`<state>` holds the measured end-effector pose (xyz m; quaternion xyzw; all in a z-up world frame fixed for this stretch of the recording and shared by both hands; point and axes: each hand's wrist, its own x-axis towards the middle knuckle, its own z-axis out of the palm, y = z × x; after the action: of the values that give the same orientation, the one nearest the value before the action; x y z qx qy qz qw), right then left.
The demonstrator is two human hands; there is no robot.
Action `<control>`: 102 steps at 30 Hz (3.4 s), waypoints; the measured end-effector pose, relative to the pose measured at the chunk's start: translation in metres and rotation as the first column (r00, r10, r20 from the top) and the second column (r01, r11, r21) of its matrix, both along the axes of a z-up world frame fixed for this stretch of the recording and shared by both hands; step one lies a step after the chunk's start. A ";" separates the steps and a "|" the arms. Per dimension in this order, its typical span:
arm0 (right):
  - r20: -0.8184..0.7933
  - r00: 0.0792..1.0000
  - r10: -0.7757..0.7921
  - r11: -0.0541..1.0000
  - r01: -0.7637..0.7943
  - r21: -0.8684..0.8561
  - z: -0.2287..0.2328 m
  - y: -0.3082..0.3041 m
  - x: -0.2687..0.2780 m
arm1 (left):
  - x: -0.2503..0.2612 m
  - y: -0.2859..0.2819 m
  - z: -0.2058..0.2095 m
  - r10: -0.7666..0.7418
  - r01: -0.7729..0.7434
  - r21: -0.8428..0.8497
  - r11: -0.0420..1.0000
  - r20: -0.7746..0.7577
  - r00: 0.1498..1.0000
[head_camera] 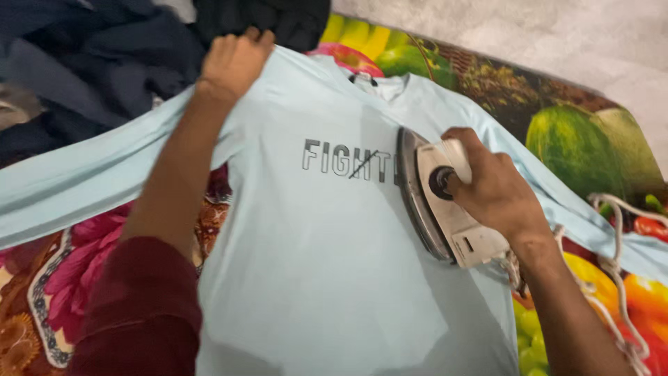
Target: The person irons a light blue long-sleeved shirt laid out on a patterned surface. They use a white electric iron to smooth the front and sleeves, then fold the shirt neatly.
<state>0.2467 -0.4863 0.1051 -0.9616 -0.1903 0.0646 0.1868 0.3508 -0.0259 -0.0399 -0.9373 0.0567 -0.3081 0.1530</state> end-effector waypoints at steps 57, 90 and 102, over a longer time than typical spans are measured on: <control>0.118 0.764 0.634 0.772 -0.617 -0.152 -0.032 -0.026 -0.072 | -0.440 -0.293 0.021 -0.638 0.456 -0.485 0.746 -0.322 0.700; 0.238 0.883 0.405 0.899 -0.338 -0.278 -0.025 0.054 -0.052 | -0.316 -0.138 0.012 -0.041 -0.098 -0.476 0.874 -0.273 0.961; 0.477 0.814 0.333 0.941 -0.254 -0.223 -0.048 0.129 0.084 | -0.321 -0.142 0.013 0.024 -0.132 -0.473 0.871 -0.228 0.973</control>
<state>0.3304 -0.3571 0.0566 -0.9145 -0.3735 -0.1487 0.0455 0.0296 -0.1681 -0.0264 -0.9748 -0.0443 -0.2030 -0.0815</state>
